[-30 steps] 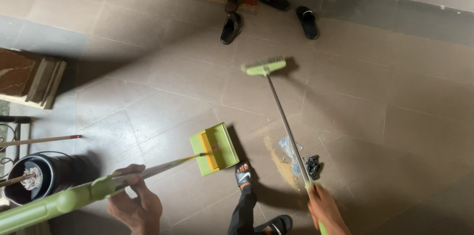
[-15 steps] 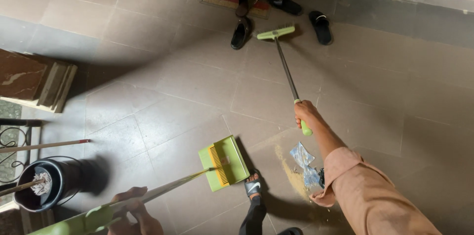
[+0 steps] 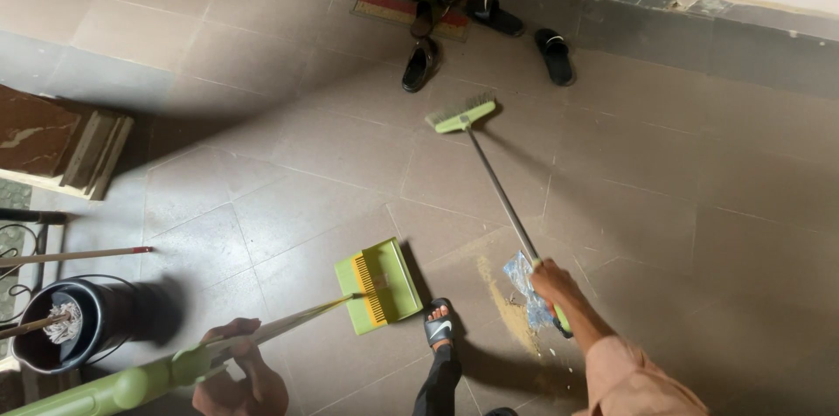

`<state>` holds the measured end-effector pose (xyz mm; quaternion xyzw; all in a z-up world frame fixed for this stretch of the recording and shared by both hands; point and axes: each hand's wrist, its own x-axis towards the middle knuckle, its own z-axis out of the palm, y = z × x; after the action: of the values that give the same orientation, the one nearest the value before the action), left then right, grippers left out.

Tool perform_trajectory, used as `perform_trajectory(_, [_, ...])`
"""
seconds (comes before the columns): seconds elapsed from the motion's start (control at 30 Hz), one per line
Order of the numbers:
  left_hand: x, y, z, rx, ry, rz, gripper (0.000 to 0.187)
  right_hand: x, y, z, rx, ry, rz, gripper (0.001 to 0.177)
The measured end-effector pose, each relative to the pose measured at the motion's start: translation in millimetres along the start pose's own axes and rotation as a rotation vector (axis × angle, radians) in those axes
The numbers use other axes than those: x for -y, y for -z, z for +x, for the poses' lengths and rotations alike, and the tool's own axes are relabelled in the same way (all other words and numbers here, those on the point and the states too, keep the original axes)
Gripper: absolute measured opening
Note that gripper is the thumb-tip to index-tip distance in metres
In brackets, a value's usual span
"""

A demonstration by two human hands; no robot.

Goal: Assemble a broom and dustpan and then sweep debris from a tiled hallway floor.

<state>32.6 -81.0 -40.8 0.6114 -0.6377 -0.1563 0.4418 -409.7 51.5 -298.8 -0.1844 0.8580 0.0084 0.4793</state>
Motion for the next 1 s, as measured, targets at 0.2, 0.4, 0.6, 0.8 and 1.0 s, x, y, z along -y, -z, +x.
perform_trajectory(0.2, [-2, 24, -16, 0.016, -0.159, 0.032, 0.004, -106, -49, -103, 0.023, -0.140, 0.064, 0.039])
perform_trajectory(0.4, [-9, 32, -39, -0.010, -0.244, -0.008, 0.014, -357, -219, -26, -0.060, -0.076, -0.134, 0.036])
perform_trajectory(0.6, [-36, 34, -49, -0.011, -0.258, -0.027, 0.011, -408, -222, -58, -0.111, 0.007, 0.078, 0.035])
perform_trajectory(0.8, [-49, 24, -46, 0.042, -0.175, -0.103, 0.007, -283, -146, -146, -0.067, 0.016, 0.434, 0.035])
perform_trajectory(1.0, [-9, 3, -36, 0.114, -0.093, -0.101, 0.014, -179, 5, -98, -0.060, -0.034, 0.781, 0.031])
